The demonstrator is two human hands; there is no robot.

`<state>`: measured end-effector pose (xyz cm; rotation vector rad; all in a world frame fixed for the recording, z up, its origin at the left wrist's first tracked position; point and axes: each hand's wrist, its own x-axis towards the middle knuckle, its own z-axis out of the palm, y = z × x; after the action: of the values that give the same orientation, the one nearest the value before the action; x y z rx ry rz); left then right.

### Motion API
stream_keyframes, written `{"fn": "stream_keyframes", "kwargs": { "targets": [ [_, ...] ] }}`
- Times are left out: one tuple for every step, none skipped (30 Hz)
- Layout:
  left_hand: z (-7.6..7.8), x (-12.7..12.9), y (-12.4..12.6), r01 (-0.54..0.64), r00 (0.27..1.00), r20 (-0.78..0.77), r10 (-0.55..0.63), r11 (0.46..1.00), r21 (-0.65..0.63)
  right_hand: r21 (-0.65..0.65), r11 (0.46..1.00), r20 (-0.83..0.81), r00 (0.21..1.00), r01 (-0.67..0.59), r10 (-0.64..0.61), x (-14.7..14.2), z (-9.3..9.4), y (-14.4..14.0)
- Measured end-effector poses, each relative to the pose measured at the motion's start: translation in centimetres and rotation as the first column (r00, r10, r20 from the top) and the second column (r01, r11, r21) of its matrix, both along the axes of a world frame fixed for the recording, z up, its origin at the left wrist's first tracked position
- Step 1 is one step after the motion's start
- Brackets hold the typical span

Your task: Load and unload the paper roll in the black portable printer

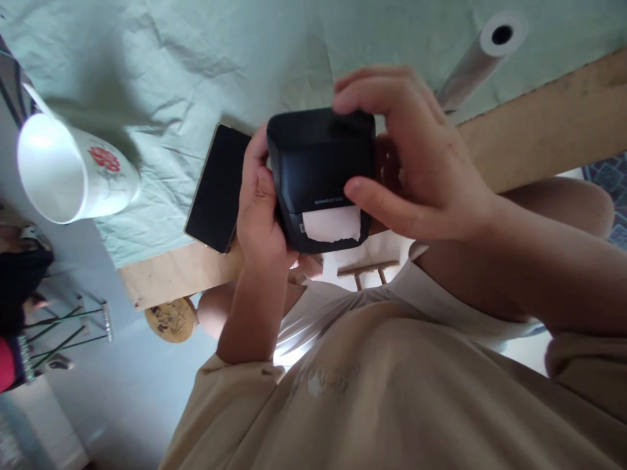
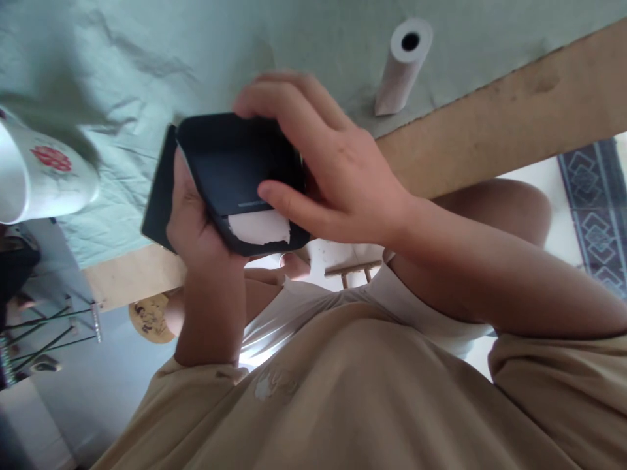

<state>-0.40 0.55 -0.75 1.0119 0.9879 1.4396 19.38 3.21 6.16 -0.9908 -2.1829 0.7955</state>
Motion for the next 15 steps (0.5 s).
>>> {"fn": "stream_keyframes", "kwargs": {
  "targets": [
    [0.1,0.0,0.0,-0.015,1.000,-0.012,0.015,1.000,-0.002,0.049,0.999,0.014,1.000,-0.021,0.020,-0.1,-0.2,0.0],
    [0.3,0.0,-0.1,-0.021,1.000,-0.015,0.021,1.000,-0.021,0.085,0.996,0.028,0.999,-0.034,0.031,-0.1,-0.3,0.0],
    [0.4,0.0,-0.1,-0.025,1.000,-0.006,0.024,0.998,-0.057,0.106,0.994,0.041,0.999,-0.040,0.036,-0.2,-0.4,0.0],
    [0.5,0.0,-0.2,-0.025,1.000,0.009,0.026,0.996,-0.091,0.121,0.992,0.043,0.998,-0.042,0.037,-0.2,-0.5,0.0],
    [0.5,0.1,-0.2,-0.017,1.000,0.024,0.020,0.993,-0.114,0.125,0.991,0.043,0.998,-0.047,0.042,-0.1,-0.4,0.1],
    [0.6,0.2,-0.2,-0.016,0.999,0.037,0.021,0.993,-0.119,0.115,0.992,0.050,0.998,-0.046,0.040,-0.1,-0.3,0.1],
    [0.6,0.3,-0.2,-0.023,0.999,0.045,0.028,0.994,-0.108,0.097,0.995,0.064,0.998,-0.028,0.022,0.0,-0.1,0.2],
    [0.6,0.4,-0.2,-0.039,0.998,0.051,0.044,0.996,-0.085,0.080,0.997,0.084,0.996,0.001,-0.008,0.0,0.2,0.2],
    [0.6,0.6,-0.2,-0.056,0.996,0.062,0.060,0.996,-0.063,0.069,0.997,0.107,0.993,0.037,-0.044,0.1,0.4,0.2],
    [0.7,0.8,-0.1,-0.060,0.995,0.074,0.064,0.997,-0.050,0.064,0.995,0.125,0.988,0.078,-0.086,0.2,0.7,0.2],
    [0.6,0.9,-0.1,-0.054,0.995,0.087,0.058,0.997,-0.047,0.060,0.991,0.126,0.984,0.118,-0.125,0.3,0.9,0.1],
    [0.6,1.0,-0.1,-0.039,0.994,0.100,0.044,0.998,-0.047,0.065,0.986,0.106,0.981,0.154,-0.160,0.4,1.1,0.0],
    [0.4,1.0,-0.1,-0.010,0.995,0.101,0.015,0.999,-0.051,0.081,0.978,0.064,0.978,0.191,-0.197,0.6,1.2,-0.1],
    [0.2,0.9,-0.1,0.022,0.996,0.088,-0.017,0.998,-0.053,0.071,0.972,0.034,0.973,0.225,-0.228,0.7,1.3,-0.2],
    [0.0,0.7,0.0,0.052,0.997,0.065,-0.048,0.997,-0.056,0.034,0.968,0.028,0.968,0.247,-0.248,0.9,1.3,-0.2]
  ]
}}
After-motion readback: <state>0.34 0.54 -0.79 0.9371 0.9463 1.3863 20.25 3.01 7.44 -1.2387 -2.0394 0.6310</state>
